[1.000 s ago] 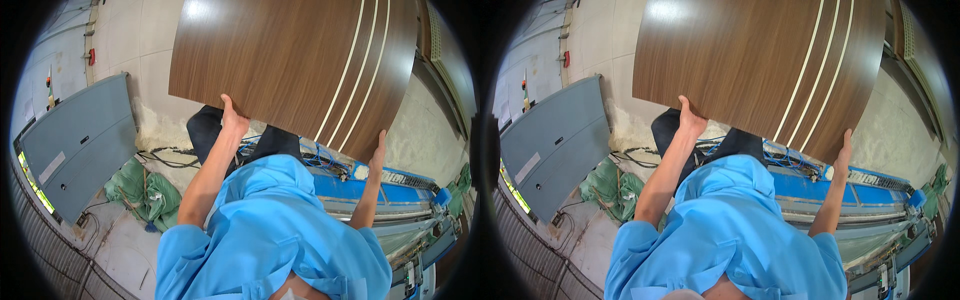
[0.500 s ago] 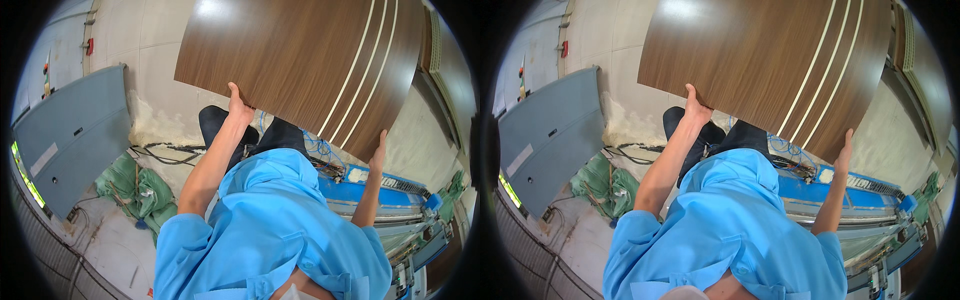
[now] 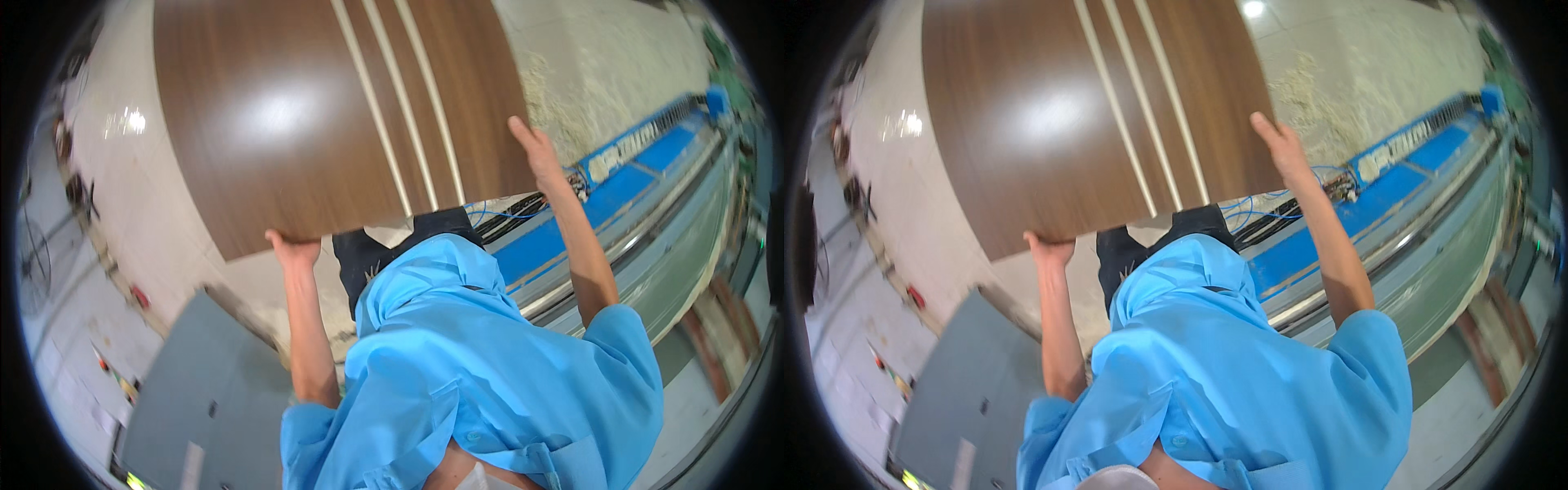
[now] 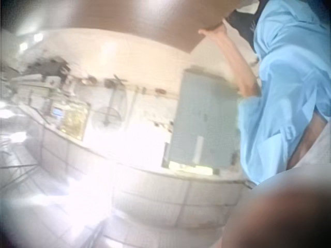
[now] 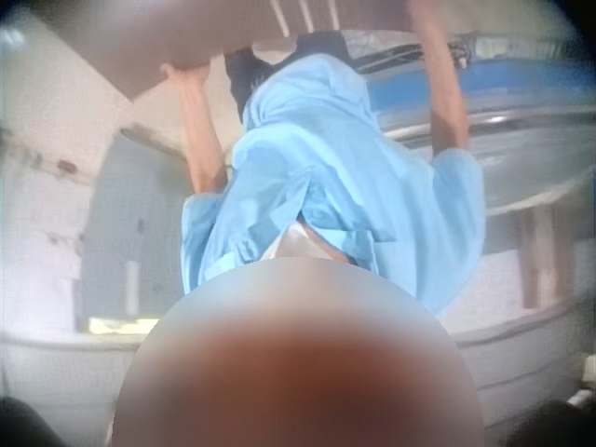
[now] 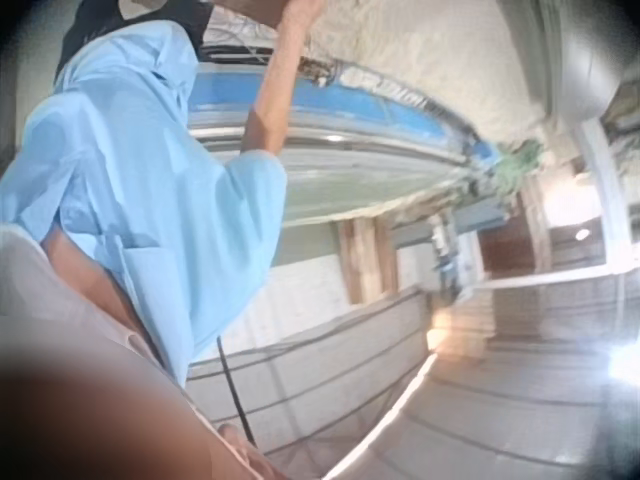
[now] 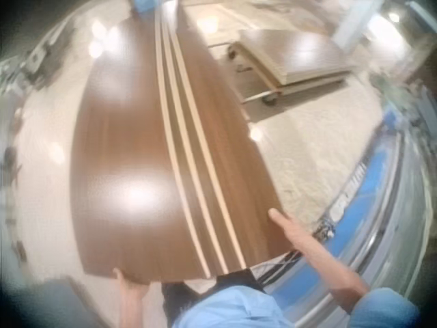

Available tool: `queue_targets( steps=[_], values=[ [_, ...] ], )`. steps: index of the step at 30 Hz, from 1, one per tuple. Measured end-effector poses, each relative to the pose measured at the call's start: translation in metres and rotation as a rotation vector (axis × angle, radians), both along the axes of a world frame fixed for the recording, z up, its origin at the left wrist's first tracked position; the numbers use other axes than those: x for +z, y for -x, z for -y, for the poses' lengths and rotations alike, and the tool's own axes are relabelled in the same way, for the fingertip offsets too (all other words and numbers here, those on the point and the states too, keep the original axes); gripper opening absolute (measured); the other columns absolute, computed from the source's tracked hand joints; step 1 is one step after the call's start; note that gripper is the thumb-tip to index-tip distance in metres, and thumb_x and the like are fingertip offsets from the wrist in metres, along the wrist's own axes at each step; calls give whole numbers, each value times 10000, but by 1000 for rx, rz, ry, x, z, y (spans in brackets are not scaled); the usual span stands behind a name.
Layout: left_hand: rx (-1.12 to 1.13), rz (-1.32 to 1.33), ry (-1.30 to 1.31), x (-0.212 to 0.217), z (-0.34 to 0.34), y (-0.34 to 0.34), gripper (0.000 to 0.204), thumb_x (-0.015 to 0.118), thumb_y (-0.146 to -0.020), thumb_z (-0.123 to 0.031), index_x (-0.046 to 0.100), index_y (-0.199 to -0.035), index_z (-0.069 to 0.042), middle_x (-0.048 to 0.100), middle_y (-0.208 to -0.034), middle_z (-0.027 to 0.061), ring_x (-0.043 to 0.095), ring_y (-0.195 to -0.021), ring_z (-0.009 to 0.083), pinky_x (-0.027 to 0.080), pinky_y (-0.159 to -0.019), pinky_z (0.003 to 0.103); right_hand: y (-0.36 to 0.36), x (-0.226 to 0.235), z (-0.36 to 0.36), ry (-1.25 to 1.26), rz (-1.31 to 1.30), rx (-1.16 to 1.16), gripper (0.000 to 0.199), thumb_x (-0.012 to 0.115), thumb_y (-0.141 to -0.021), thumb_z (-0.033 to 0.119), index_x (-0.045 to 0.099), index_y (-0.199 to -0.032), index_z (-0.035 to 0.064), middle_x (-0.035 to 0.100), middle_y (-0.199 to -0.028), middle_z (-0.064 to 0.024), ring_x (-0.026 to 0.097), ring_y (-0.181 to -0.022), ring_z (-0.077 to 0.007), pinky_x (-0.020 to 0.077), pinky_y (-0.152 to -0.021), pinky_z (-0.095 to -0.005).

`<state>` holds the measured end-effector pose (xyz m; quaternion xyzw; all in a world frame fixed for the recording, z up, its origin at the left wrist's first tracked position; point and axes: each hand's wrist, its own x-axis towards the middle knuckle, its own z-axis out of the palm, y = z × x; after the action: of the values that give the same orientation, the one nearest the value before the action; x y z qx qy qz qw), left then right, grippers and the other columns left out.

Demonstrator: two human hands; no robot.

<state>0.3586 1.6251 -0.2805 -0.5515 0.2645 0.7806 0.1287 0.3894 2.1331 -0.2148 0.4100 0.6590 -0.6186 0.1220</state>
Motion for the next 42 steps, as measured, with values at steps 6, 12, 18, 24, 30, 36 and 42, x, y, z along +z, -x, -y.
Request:
queue_targets(
  steps=[6,12,18,24,30,36,42],
  values=[
    [-23,68,-110,-37,78,-12,882,272,-972,-844,420,-1585,-227,427,-1641,52,414,-1487,345,357,-1199,606,-24,26,187,-240,-1,13,722,725,-918,623,721,-1114,-72,746,-984,-168,694,-928,-210,539,-817,-365],
    [-174,223,-49,-97,260,24,821,308,-966,-816,485,-1539,-255,482,-1607,32,460,-1453,347,379,-1170,633,-32,69,400,-411,72,184,714,734,-883,635,712,-1039,-61,737,-900,-275,739,-851,-417,556,-749,-489],
    [-135,362,123,-83,393,21,784,335,-990,-777,487,-1521,-221,492,-1581,67,463,-1444,350,407,-1149,628,-50,57,524,-169,-18,144,738,743,-895,613,626,-933,-114,678,-775,-331,713,-724,-463,559,-665,-505],
    [-219,390,246,-90,452,-9,862,301,-987,-810,414,-1569,-184,441,-1613,89,440,-1460,356,409,-1156,618,-70,12,581,-76,-14,250,726,750,-902,589,595,-939,-119,655,-730,-321,702,-698,-448,551,-657,-493],
    [-257,392,225,-105,473,-26,918,311,-978,-826,363,-1605,-157,390,-1655,111,409,-1487,372,385,-1185,618,-86,-28,566,196,67,471,839,453,-1008,735,713,-947,-60,699,-799,-266,695,-741,-447,565,-755,-470],
    [-213,455,191,-149,486,-44,938,328,-969,-838,366,-1613,-158,363,-1674,126,377,-1509,388,369,-1195,633,-91,-180,545,984,92,126,921,225,-1060,743,748,-927,-3,762,-846,-133,753,-741,-226,612,-655,-358],
    [-213,463,243,-211,498,-48,990,394,-930,-871,370,-1605,-146,372,-1666,143,415,-1476,380,401,-1168,622,-21,-498,534,-331,168,608,626,603,-977,577,690,-1209,3,728,-1164,-235,694,-1077,-404,550,-929,-505]
  ],
)
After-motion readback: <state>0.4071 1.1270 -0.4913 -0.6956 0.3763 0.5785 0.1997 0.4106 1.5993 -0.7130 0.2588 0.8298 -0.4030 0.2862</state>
